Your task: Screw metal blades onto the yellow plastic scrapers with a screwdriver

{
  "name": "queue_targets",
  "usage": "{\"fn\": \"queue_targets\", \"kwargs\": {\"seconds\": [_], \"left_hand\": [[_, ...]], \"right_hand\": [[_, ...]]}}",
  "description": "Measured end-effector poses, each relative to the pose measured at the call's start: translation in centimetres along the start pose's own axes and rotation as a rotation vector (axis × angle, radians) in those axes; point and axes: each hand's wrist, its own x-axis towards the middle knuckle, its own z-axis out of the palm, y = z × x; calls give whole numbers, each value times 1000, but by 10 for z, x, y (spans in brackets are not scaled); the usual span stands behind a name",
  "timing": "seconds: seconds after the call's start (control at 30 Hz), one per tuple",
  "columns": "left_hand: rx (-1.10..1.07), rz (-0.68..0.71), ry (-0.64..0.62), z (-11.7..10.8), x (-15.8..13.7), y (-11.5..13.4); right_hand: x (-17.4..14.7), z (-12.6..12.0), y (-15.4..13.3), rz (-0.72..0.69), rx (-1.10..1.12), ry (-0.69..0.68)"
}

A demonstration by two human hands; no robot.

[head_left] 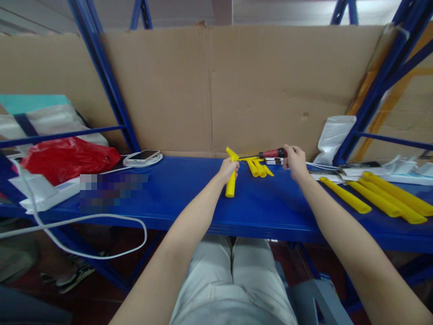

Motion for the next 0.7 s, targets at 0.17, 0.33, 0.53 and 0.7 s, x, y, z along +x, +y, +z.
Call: {"fn": "queue_targets", "kwargs": {"seconds": [0.17, 0.33, 0.53, 0.7], "left_hand": [[1, 2, -13, 0, -1, 1], [3, -9, -6, 0, -1, 1], [-1, 1, -8, 0, -1, 1], [1, -4, -3, 0, 0, 0]], "right_hand": [[0, 0, -1, 1, 68, -26], [0, -1, 1, -26, -22, -16], [-2, 0, -3, 15, 44, -18], [2, -3, 4, -70, -6, -42]]}}
